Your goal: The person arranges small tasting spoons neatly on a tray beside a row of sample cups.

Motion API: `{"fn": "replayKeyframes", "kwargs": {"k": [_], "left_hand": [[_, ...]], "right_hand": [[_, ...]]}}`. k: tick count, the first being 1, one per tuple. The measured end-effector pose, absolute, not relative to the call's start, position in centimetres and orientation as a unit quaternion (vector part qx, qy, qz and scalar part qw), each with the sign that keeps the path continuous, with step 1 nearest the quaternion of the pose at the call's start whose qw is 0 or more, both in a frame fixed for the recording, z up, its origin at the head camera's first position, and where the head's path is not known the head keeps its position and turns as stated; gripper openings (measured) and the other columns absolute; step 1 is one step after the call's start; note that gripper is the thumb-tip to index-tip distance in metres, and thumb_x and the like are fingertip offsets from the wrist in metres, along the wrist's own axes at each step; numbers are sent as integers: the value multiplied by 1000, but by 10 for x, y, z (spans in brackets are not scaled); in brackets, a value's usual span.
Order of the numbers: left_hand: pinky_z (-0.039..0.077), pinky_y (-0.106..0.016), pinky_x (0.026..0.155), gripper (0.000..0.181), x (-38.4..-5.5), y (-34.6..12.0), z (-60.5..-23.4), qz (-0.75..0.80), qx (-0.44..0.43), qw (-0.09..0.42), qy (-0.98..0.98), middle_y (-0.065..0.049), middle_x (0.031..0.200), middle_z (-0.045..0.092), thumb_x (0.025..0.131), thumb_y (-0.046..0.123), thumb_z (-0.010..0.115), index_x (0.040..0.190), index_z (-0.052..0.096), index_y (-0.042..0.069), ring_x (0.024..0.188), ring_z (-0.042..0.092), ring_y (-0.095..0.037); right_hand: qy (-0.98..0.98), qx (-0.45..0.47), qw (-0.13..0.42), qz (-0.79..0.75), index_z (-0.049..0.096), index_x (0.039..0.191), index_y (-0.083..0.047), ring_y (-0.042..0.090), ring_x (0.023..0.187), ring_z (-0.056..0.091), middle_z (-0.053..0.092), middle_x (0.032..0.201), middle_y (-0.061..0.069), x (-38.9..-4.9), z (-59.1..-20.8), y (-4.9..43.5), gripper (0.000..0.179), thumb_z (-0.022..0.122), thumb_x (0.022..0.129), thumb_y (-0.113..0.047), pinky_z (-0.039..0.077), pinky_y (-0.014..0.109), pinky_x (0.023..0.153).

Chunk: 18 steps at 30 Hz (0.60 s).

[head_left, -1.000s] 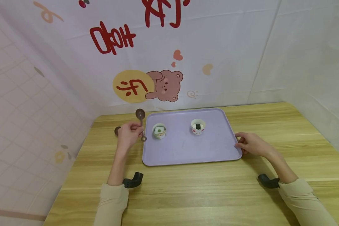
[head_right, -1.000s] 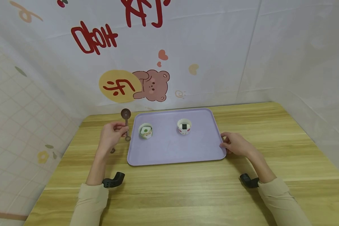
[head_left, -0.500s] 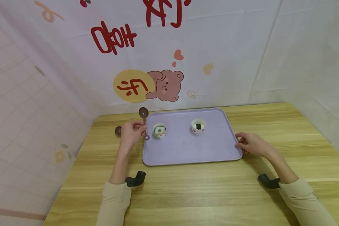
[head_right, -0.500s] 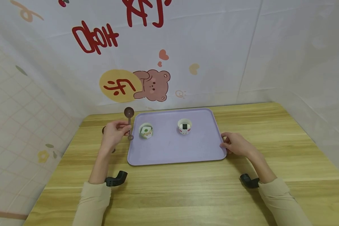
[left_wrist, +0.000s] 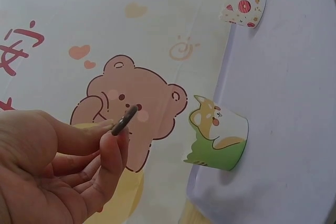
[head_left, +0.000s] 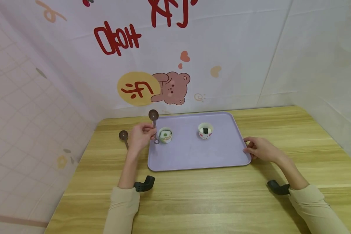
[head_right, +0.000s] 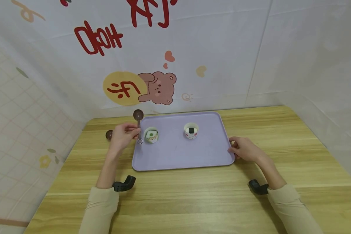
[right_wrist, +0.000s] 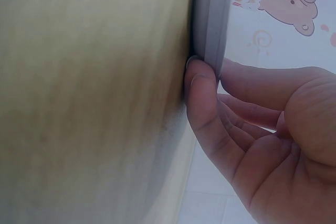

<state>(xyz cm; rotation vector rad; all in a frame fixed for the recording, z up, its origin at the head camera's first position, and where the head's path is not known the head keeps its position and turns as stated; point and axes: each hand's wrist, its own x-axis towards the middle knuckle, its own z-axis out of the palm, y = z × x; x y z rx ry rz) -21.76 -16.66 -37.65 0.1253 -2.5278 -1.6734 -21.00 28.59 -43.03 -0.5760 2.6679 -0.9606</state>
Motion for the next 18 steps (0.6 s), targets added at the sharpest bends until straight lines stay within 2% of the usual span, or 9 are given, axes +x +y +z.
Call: {"fn": "replayKeyframes", "kwargs": {"k": [4,18], "left_hand": [[53,-16,57,20,-219,-162,-377,-566,39,52,-822,-23,96,69,92,-2,69,109,66,-12,62,62,-6],[54,-18,58,19,-220,-151,-376,-565,43,43,-823,-20,94,69,93,2,70,108,67,-10,63,64,-10]], "right_hand": [[915,-200,122,-328,49,128,21,15,60,62,66,81,5,-210,-430,286,43,66,96,-2,55,29,54],[915,-201,122,-327,50,127,21,15,60,62,66,80,5,-209,-427,284,42,66,96,-1,55,29,54]]}}
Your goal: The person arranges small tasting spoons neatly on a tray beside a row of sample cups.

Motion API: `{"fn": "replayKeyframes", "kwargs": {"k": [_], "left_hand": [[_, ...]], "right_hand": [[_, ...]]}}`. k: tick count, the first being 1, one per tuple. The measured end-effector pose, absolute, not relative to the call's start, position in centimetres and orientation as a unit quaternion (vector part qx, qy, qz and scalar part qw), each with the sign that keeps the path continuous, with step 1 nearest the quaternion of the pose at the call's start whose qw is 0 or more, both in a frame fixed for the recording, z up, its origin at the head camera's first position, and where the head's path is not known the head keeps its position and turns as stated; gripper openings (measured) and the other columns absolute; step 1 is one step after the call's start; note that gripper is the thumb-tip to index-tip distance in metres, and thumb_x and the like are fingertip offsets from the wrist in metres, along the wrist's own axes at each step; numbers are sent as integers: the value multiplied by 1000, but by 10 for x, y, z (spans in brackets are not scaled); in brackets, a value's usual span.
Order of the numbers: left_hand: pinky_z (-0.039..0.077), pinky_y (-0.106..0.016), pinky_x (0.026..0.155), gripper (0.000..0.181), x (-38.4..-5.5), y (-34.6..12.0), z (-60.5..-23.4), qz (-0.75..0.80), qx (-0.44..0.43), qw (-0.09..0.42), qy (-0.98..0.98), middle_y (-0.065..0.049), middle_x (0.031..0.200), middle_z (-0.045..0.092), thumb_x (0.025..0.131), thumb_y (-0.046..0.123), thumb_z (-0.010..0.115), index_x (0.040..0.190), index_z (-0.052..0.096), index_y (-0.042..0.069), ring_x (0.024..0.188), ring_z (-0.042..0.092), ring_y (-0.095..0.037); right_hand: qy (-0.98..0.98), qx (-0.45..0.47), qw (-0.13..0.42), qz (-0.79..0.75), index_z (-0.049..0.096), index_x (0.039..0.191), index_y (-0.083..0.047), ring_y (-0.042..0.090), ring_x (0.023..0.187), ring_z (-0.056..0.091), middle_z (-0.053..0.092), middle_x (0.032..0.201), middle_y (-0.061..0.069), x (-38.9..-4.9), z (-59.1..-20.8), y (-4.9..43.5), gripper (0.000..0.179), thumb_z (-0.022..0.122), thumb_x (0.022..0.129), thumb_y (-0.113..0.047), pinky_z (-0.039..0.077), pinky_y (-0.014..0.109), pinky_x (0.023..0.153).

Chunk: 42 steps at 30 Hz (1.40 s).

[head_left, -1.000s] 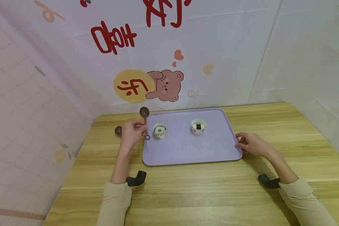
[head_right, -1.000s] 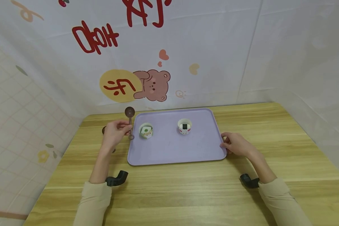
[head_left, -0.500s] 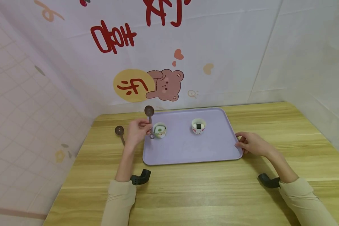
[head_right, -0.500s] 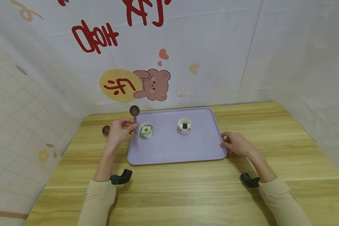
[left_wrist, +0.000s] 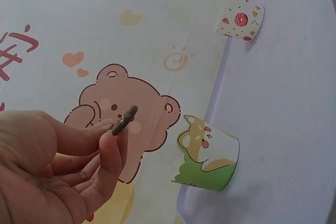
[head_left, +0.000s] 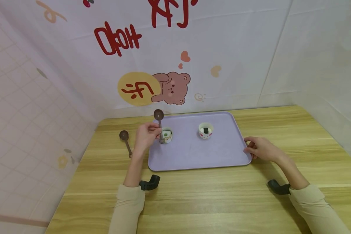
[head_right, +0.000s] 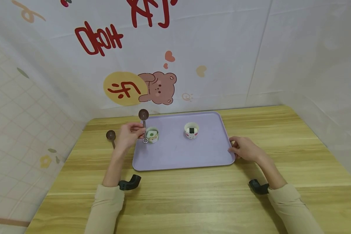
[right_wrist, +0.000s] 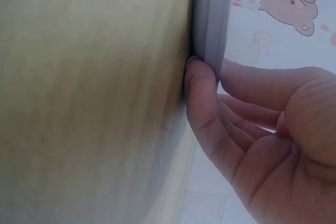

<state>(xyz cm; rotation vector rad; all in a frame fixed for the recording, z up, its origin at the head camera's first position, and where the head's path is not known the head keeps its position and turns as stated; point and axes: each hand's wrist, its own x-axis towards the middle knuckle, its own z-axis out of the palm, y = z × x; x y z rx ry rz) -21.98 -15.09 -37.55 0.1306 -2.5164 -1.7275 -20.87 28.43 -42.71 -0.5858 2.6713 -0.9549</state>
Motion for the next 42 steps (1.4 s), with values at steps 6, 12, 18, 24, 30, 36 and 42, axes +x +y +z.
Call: {"fn": "replayKeyframes", "kwargs": {"k": [6,12,18,24,30,36,42], "left_hand": [[54,-18,57,17,-221,-148,-377,-568,42,43,-821,-19,93,69,93,1,70,106,67,-9,63,64,-10],[59,-27,64,18,-225,-144,-381,-586,33,39,-809,-20,92,70,91,-2,70,107,66,-11,62,63,-7],[58,-24,62,18,-226,-139,-385,-607,26,34,-793,-21,91,69,90,-5,71,106,66,-13,64,63,-9],[61,-36,70,17,-227,-134,-387,-614,27,25,-788,-19,90,69,90,-4,72,105,67,-12,64,64,-11],[59,-25,62,18,-229,-131,-388,-631,21,22,-775,-18,89,69,90,-5,71,105,66,-14,61,62,-7],[57,-20,60,18,-230,-126,-390,-638,22,19,-770,-18,87,69,90,-6,70,105,65,-14,62,62,-7],[59,-25,63,17,-233,-121,-393,-636,23,18,-771,-18,87,69,91,-6,70,106,65,-13,61,63,-7]], "right_hand": [[915,-201,123,-328,49,128,21,15,60,62,66,80,5,-209,-428,284,42,66,96,-1,55,29,54],[914,-200,127,-330,49,128,21,15,61,62,66,80,5,-210,-429,285,42,65,96,0,56,29,54],[913,-200,126,-332,49,127,21,16,61,63,66,80,6,-209,-428,284,41,65,95,1,56,30,54],[915,-198,123,-330,49,128,21,16,61,62,66,80,6,-208,-428,283,42,65,96,0,55,29,54],[914,-197,123,-332,49,127,21,16,61,62,66,79,5,-209,-429,284,41,66,96,0,55,29,54],[915,-196,120,-331,50,127,21,15,61,62,65,79,4,-210,-430,284,42,66,95,-1,55,29,54],[915,-198,119,-332,49,127,21,15,61,62,65,79,4,-210,-431,284,42,66,95,0,55,29,54]]}}
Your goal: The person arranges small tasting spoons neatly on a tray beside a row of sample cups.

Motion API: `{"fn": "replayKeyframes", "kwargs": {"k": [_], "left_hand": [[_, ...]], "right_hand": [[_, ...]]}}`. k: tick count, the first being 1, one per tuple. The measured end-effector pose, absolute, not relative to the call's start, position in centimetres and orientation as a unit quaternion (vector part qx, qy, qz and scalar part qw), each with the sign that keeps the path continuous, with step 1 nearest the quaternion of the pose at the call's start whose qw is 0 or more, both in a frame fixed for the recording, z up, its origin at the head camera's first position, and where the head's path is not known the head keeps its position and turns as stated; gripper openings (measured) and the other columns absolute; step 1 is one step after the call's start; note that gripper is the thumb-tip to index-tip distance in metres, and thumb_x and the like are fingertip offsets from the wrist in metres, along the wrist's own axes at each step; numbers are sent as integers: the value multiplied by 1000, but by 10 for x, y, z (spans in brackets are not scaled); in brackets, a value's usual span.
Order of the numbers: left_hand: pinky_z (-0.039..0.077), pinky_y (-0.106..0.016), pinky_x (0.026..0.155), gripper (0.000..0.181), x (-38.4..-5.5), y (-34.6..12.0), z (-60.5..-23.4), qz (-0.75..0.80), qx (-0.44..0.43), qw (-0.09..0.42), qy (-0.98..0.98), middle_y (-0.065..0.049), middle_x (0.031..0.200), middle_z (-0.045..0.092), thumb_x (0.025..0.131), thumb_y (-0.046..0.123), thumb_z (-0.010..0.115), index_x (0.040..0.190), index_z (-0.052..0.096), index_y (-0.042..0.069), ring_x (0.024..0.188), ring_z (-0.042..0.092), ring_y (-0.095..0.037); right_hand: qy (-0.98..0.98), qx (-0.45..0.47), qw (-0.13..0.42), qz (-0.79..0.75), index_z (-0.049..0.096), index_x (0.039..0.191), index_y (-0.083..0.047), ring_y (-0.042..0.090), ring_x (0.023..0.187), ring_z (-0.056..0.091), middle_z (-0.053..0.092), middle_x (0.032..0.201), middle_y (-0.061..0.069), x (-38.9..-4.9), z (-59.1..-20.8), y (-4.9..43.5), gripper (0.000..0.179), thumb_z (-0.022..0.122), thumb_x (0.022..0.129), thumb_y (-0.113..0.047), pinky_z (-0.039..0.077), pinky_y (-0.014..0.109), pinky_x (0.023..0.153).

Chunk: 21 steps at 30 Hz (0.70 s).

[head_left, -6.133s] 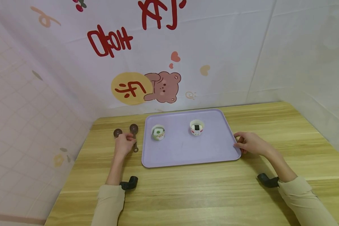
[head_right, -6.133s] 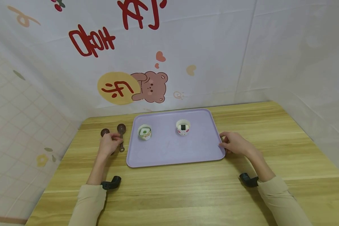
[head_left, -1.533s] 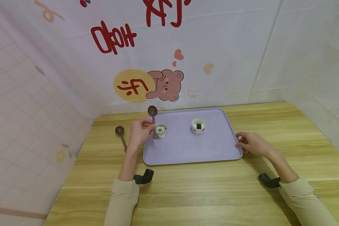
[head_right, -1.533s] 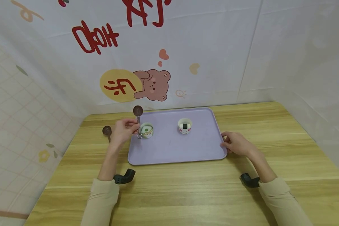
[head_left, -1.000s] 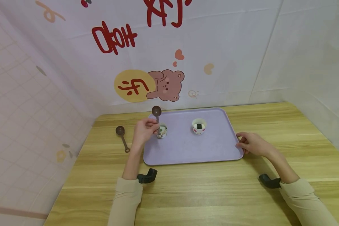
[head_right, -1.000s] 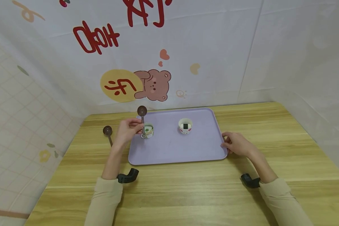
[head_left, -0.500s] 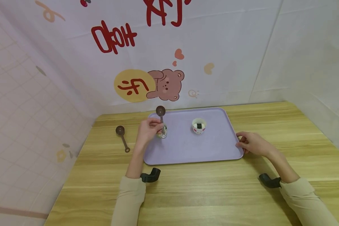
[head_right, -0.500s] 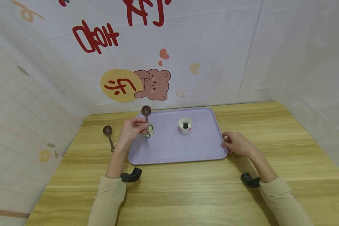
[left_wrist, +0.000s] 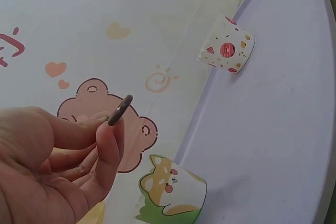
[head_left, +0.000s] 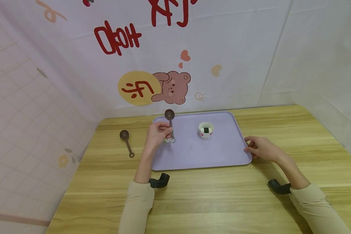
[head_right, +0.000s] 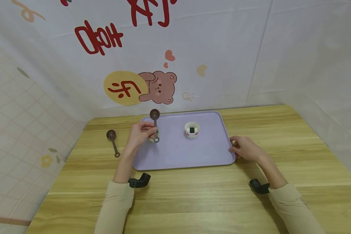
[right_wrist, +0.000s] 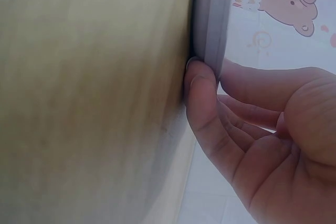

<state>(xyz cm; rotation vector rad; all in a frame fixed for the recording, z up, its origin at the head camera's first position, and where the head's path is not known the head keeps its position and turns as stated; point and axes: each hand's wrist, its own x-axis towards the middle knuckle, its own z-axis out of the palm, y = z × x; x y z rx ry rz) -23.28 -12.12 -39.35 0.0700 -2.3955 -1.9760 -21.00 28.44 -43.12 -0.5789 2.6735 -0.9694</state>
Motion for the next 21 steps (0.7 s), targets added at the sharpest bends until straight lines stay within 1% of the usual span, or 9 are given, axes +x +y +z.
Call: {"fn": "replayKeyframes", "kwargs": {"k": [2,6,7,9,11,14,21], "left_hand": [[59,-25,63,17,-233,-119,-394,-639,25,16,-769,-17,88,69,91,-6,70,106,65,-13,61,63,-7],[58,-22,61,17,-234,-114,-395,-645,30,13,-764,-16,87,68,91,-6,70,106,66,-12,62,62,-7],[58,-23,62,17,-234,-113,-395,-646,30,13,-763,-16,87,68,90,-6,70,106,66,-12,61,62,-8],[60,-28,65,17,-235,-111,-396,-646,30,15,-762,-16,86,68,90,-6,70,105,66,-12,61,62,-8],[61,-36,70,16,-235,-110,-398,-648,29,16,-761,-15,85,67,90,-6,71,105,66,-12,60,62,-8],[61,-43,74,16,-236,-108,-400,-648,29,17,-761,-15,84,67,90,-7,71,104,66,-12,60,62,-8],[61,-31,66,16,-237,-100,-402,-658,27,16,-753,-14,83,67,90,-7,70,104,66,-13,60,62,-7]], "right_hand": [[914,-199,120,-332,49,127,21,15,61,62,65,79,4,-210,-431,285,42,66,95,0,55,29,54],[914,-201,120,-332,49,127,21,15,61,62,65,79,5,-209,-430,285,42,66,95,0,55,29,54],[914,-202,120,-332,49,127,21,15,61,62,66,80,5,-209,-430,285,42,66,95,0,55,29,54],[913,-203,120,-332,49,127,21,15,61,62,66,80,5,-210,-430,285,42,66,96,0,55,29,54],[913,-203,121,-332,49,127,21,15,61,62,66,80,5,-210,-431,285,42,65,96,0,55,29,54],[913,-202,122,-332,48,127,21,15,61,61,65,80,6,-210,-432,285,42,66,96,-1,55,30,54],[914,-200,122,-331,48,128,21,15,62,61,65,80,6,-211,-433,287,42,65,96,-1,55,30,54]]}}
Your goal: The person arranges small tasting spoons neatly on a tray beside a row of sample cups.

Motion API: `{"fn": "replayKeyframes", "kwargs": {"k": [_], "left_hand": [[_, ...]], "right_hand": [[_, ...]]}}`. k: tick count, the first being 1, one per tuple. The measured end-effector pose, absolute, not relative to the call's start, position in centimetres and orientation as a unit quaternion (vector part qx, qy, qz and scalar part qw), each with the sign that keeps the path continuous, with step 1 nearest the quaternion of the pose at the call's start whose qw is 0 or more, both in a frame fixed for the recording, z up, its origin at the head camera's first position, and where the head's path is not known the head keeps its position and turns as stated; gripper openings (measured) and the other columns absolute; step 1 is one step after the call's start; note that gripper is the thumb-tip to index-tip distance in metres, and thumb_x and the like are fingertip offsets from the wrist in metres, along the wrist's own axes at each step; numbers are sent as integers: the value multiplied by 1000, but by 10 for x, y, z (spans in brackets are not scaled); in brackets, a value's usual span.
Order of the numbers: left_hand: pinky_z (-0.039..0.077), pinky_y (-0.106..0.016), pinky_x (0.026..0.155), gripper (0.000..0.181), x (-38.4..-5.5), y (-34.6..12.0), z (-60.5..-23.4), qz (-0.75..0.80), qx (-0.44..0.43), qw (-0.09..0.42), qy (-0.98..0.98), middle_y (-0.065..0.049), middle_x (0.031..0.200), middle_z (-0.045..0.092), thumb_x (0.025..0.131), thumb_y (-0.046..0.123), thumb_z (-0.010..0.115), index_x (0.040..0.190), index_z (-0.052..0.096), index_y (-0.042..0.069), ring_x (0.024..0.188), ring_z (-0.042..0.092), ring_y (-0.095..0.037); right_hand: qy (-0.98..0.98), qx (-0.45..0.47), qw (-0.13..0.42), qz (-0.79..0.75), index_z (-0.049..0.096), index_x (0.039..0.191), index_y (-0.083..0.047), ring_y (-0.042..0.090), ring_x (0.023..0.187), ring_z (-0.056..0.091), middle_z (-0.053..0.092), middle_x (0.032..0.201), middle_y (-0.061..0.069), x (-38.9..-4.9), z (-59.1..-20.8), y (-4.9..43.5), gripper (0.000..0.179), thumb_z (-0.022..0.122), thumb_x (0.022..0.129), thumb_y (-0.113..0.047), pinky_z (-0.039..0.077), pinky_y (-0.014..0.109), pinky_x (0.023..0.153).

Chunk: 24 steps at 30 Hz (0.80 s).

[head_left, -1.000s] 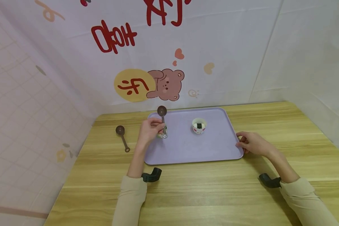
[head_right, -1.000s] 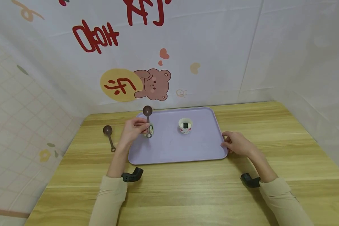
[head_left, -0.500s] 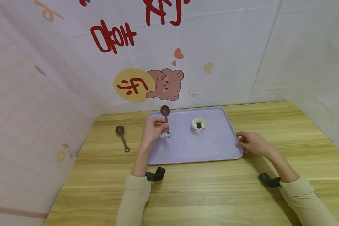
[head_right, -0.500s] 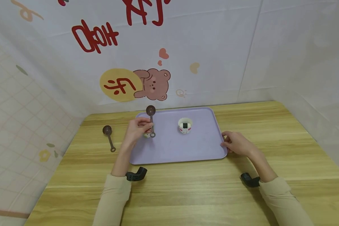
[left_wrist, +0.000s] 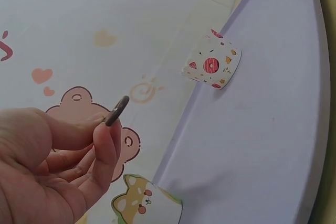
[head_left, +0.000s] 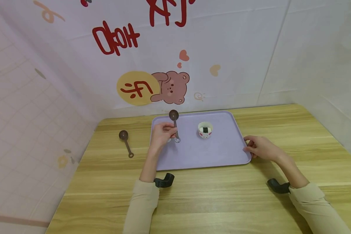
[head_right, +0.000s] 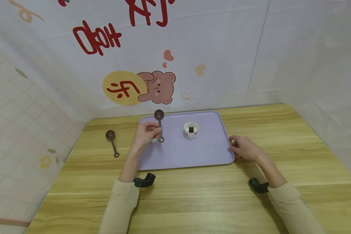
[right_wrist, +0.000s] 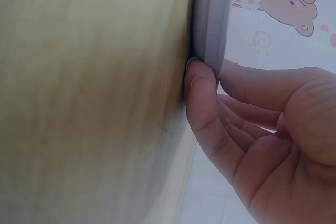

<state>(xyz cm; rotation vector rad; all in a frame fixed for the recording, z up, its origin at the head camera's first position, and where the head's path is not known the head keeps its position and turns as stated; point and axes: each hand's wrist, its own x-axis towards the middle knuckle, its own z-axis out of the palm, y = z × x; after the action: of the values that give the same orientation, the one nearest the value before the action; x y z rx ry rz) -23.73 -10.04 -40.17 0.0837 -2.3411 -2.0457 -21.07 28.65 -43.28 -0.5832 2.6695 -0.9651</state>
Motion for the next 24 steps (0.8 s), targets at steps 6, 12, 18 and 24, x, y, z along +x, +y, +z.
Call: {"fn": "replayKeyframes", "kwargs": {"k": [6,12,18,24], "left_hand": [[61,-29,67,15,-238,-95,-406,-654,35,14,-755,-14,84,68,90,-5,72,103,66,-11,63,63,-9],[58,-23,61,16,-239,-89,-411,-656,28,21,-754,-16,84,69,89,-6,72,102,66,-12,62,63,-9],[58,-22,60,15,-241,-85,-414,-659,21,25,-752,-17,84,69,89,-7,71,102,66,-12,62,62,-7],[59,-25,62,15,-241,-81,-415,-654,24,29,-755,-16,84,70,89,-6,72,102,67,-12,62,63,-8]], "right_hand": [[916,-200,120,-326,49,127,21,15,61,61,65,79,5,-211,-432,286,42,66,96,-1,54,29,54],[917,-197,120,-325,50,127,20,15,61,61,65,79,5,-212,-432,285,42,66,96,-1,54,29,54],[918,-198,118,-322,50,127,21,15,60,61,65,79,5,-211,-432,286,42,67,96,-2,54,29,53],[917,-197,120,-326,49,127,21,15,60,61,65,79,5,-211,-432,286,42,66,96,-2,55,30,53]]}}
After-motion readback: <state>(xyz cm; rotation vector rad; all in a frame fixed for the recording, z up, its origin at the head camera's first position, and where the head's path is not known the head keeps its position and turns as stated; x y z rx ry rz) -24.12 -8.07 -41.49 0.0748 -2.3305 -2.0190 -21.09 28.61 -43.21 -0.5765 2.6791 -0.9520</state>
